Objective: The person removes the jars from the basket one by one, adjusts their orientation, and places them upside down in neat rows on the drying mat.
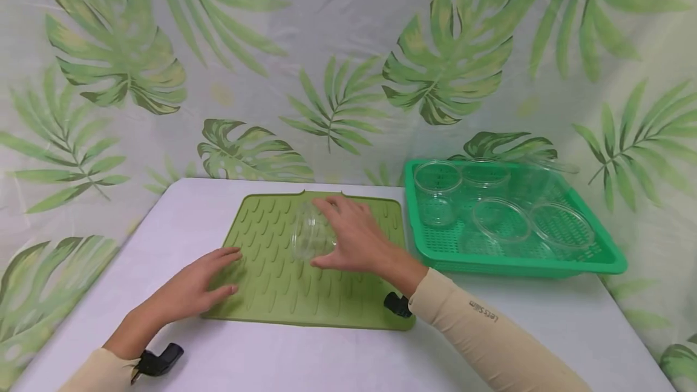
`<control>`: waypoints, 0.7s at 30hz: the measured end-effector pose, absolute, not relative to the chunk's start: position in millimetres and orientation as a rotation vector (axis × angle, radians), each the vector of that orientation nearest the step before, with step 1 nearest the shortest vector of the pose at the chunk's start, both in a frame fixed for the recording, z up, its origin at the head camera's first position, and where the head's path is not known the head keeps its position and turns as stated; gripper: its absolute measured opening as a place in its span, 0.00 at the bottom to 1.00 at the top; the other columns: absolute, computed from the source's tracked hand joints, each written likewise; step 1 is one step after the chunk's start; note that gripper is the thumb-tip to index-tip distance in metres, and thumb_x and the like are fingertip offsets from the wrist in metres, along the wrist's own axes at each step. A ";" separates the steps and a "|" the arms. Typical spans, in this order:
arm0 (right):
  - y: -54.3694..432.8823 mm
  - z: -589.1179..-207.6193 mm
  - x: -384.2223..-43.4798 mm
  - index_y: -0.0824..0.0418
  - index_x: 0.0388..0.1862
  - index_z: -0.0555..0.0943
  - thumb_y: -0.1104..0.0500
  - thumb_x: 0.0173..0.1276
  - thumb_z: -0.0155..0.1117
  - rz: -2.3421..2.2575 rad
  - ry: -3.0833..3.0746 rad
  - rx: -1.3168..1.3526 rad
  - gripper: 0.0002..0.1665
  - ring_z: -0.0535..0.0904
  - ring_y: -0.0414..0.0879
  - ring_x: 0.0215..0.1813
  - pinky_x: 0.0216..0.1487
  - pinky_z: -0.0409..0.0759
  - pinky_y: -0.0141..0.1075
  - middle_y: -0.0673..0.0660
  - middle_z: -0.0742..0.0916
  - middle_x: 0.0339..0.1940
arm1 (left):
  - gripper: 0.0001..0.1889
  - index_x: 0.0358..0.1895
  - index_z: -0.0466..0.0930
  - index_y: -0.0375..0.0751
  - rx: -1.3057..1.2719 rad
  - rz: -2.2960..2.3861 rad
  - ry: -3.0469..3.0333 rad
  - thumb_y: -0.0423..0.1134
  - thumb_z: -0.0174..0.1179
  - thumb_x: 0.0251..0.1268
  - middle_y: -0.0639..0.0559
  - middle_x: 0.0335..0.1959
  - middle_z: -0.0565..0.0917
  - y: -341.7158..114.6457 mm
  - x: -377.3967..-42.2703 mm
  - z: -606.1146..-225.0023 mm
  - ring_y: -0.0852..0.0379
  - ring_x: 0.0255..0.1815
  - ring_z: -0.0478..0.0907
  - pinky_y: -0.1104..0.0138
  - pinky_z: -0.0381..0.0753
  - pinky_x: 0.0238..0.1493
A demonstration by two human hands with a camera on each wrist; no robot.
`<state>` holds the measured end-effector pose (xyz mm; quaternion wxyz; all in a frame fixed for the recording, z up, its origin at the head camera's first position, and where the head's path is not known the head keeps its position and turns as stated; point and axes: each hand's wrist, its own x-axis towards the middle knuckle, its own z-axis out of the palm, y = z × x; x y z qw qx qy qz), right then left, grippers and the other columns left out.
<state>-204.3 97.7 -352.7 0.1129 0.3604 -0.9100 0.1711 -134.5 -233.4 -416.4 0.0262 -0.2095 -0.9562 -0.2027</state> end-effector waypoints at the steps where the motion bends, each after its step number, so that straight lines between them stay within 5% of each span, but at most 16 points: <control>1: 98.1 -352.5 -204.3 0.54 0.76 0.64 0.37 0.43 0.82 0.491 -2.663 1.053 0.63 0.75 0.58 0.66 0.66 0.72 0.60 0.59 0.75 0.68 | 0.31 0.69 0.70 0.34 -0.650 -0.666 -2.897 0.42 0.65 0.65 0.37 0.71 0.71 -228.9 -136.1 -410.4 0.35 0.71 0.69 0.41 0.71 0.67; 11: 100.5 -347.9 -202.1 0.54 0.76 0.63 0.35 0.43 0.81 0.421 -2.580 1.052 0.64 0.72 0.57 0.70 0.67 0.70 0.61 0.57 0.76 0.69 | 0.30 0.67 0.72 0.35 -0.694 -0.915 -2.461 0.37 0.68 0.62 0.41 0.71 0.71 -178.5 -143.9 -358.1 0.40 0.72 0.67 0.42 0.70 0.67; 21: 106.5 -340.9 -195.6 0.56 0.75 0.66 0.33 0.37 0.83 0.349 -2.440 1.041 0.67 0.73 0.56 0.68 0.68 0.70 0.59 0.58 0.77 0.68 | 0.45 0.77 0.55 0.41 -0.681 -1.066 -2.512 0.44 0.70 0.60 0.41 0.79 0.58 -146.4 -149.4 -353.1 0.41 0.79 0.57 0.38 0.64 0.72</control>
